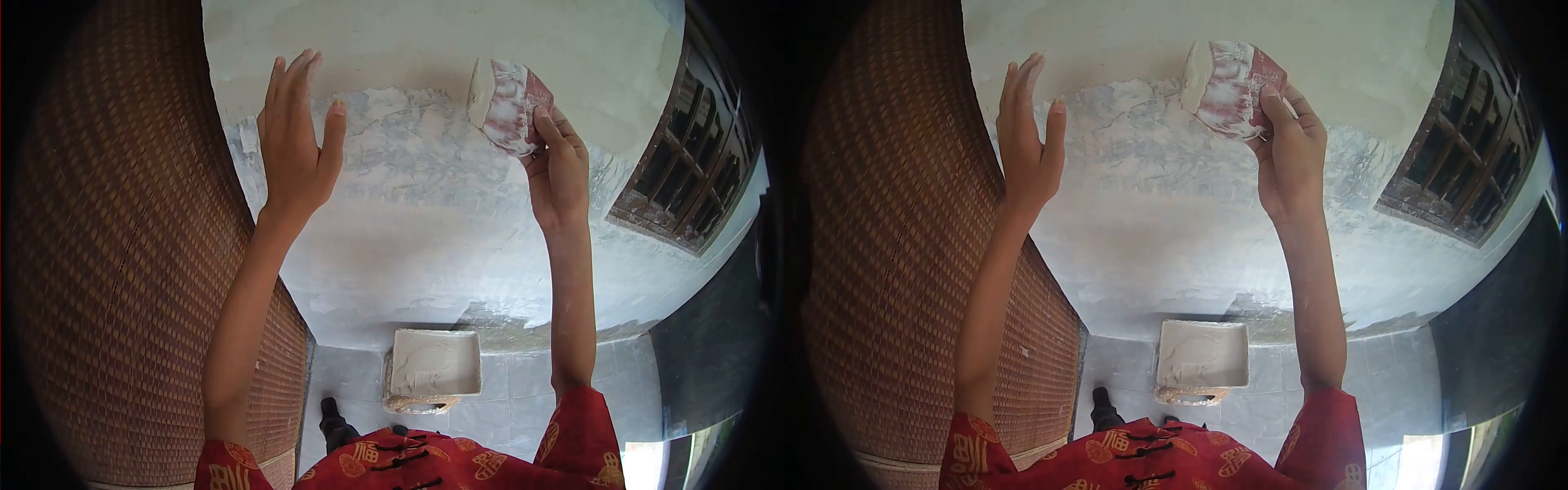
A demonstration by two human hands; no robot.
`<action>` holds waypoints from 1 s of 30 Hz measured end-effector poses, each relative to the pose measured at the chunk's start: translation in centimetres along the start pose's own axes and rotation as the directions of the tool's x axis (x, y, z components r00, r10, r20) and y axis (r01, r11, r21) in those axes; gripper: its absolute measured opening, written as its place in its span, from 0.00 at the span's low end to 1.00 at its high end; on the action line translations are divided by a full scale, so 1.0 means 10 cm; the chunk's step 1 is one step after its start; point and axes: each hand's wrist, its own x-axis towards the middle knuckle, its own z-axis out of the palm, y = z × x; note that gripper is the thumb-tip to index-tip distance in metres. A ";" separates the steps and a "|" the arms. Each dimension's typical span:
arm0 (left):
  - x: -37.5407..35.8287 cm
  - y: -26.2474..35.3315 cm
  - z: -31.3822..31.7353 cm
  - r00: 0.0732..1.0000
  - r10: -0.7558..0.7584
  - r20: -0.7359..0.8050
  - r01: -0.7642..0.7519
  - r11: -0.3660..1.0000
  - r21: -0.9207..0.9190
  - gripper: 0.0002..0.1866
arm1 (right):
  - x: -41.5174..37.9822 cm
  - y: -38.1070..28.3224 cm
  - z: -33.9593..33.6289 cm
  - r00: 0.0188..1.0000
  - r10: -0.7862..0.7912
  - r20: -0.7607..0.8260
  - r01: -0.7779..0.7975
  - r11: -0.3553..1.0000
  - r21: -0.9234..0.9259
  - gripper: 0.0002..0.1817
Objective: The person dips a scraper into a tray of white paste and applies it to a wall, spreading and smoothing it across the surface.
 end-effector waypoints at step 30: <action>-0.33 -0.90 0.94 0.997 0.075 0.025 -0.075 0.997 -0.022 0.27 | 0.88 1.63 0.34 0.436 -0.491 0.754 0.785 -0.201 -0.585 0.23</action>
